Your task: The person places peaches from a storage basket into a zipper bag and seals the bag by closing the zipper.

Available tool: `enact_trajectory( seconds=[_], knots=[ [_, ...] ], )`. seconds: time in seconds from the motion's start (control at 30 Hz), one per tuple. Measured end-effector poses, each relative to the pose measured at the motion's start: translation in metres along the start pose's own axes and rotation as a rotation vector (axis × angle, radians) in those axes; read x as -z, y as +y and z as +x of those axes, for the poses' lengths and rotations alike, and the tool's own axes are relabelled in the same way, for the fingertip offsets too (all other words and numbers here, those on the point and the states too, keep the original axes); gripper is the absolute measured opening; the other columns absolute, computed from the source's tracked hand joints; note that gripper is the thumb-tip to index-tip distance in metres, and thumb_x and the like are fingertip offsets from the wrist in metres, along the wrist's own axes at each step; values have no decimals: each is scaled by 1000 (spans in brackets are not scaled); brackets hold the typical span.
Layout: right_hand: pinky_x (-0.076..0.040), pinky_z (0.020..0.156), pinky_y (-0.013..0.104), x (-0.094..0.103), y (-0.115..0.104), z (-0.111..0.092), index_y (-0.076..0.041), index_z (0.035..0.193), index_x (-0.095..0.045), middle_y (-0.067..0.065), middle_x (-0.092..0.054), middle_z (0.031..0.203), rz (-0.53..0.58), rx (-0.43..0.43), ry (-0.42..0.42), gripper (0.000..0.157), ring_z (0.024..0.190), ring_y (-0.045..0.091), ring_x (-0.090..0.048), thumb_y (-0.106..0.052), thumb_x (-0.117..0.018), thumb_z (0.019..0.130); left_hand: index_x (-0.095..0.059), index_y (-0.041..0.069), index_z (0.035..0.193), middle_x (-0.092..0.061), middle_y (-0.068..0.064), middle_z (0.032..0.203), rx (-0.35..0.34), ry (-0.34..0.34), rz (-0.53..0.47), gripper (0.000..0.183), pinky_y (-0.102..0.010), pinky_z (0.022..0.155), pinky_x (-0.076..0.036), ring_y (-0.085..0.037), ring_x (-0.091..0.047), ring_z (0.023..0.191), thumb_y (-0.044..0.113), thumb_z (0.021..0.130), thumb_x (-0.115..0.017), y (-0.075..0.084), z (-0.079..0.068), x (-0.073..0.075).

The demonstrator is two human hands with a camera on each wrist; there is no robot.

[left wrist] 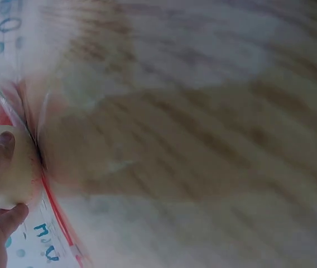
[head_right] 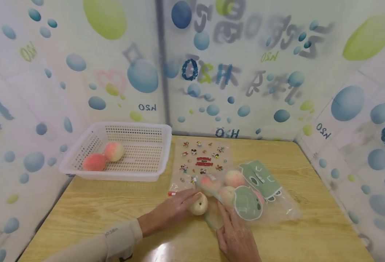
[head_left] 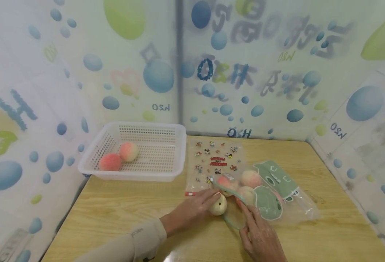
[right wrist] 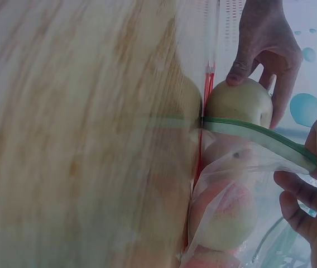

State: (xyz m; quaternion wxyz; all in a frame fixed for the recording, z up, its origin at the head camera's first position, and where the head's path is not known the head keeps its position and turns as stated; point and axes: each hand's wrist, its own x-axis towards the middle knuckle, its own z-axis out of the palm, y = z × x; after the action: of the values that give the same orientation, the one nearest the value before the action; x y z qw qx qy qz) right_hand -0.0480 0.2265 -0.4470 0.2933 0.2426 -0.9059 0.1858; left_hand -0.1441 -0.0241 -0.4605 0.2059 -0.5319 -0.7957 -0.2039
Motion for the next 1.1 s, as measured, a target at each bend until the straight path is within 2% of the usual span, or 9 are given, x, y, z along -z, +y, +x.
enact_trajectory(
  seconds=[0.17, 0.37, 0.47, 0.57, 0.7, 0.83, 0.93, 1.0, 1.1],
  knots=[
    [-42, 53, 23, 0, 1, -1, 1, 148, -50, 9, -57, 112, 3, -1, 5, 70, 70, 6, -44, -13, -41, 80, -52, -1, 143, -49, -22, 146, 26, -42, -11, 62, -38, 110, -40, -36, -51, 132, 7, 87, -78, 5, 4, -3],
    [-48, 58, 28, 2, -2, -1, -2, 151, -46, 10, -57, 115, -1, -21, -25, 73, 75, 9, -48, -14, -42, 80, -61, 21, 141, -50, -21, 140, 24, -86, 89, 55, -34, 104, -46, -30, -51, 128, 9, 89, -76, 8, 9, -8],
    [-50, 59, 28, 2, -3, -2, -2, 151, -45, 9, -57, 115, -8, -27, -37, 72, 76, 10, -49, -15, -42, 80, -63, 26, 139, -51, -18, 140, -6, -83, 136, 55, -34, 100, -50, -29, -52, 123, 8, 89, -75, 10, 12, -10],
    [-50, 58, 29, 1, -3, -2, -1, 150, -47, 9, -57, 114, -13, -22, -26, 71, 76, 11, -51, -15, -42, 80, -62, 18, 137, -52, -15, 142, -49, -55, 131, 48, -34, 104, -46, -28, -53, 122, 10, 91, -73, 14, 17, -12],
    [-51, 57, 32, -1, -2, -2, 3, 145, -51, 11, -58, 112, -29, 12, 12, 68, 75, 14, -55, -15, -45, 79, -59, 2, 125, -54, -18, 139, -109, -15, 81, 34, -32, 114, -33, -30, -53, 128, 3, 92, -68, 20, 23, -17],
    [-52, 56, 33, -2, -2, -3, 5, 142, -52, 13, -59, 112, -30, 31, 21, 69, 75, 15, -55, -14, -51, 76, -58, 0, 116, -57, -19, 132, -132, -1, 96, 28, -29, 114, -30, -30, -53, 127, -3, 89, -64, 25, 28, -21],
    [-53, 57, 33, -1, -2, -3, 5, 143, -51, 14, -58, 115, -22, 18, 2, 71, 76, 13, -54, -12, -54, 74, -61, 4, 115, -59, -14, 122, -126, 13, 133, 27, -26, 106, -42, -24, -57, 115, 1, 88, -66, 27, 29, -22],
    [-54, 58, 33, -1, -2, -3, 5, 143, -51, 14, -58, 117, -21, 11, -12, 72, 77, 13, -55, -12, -56, 73, -63, 7, 115, -59, -8, 112, -110, 16, 151, 27, -21, 93, -49, -18, -58, 102, 5, 89, -69, 27, 29, -21],
    [-55, 60, 34, -1, -3, -1, 4, 144, -51, 14, -58, 117, -29, 24, -14, 70, 78, 14, -56, -13, -54, 76, -65, 11, 117, -59, -2, 99, -81, 10, 189, 27, -18, 70, -48, -12, -55, 81, 9, 90, -71, 27, 28, -21]
  ],
)
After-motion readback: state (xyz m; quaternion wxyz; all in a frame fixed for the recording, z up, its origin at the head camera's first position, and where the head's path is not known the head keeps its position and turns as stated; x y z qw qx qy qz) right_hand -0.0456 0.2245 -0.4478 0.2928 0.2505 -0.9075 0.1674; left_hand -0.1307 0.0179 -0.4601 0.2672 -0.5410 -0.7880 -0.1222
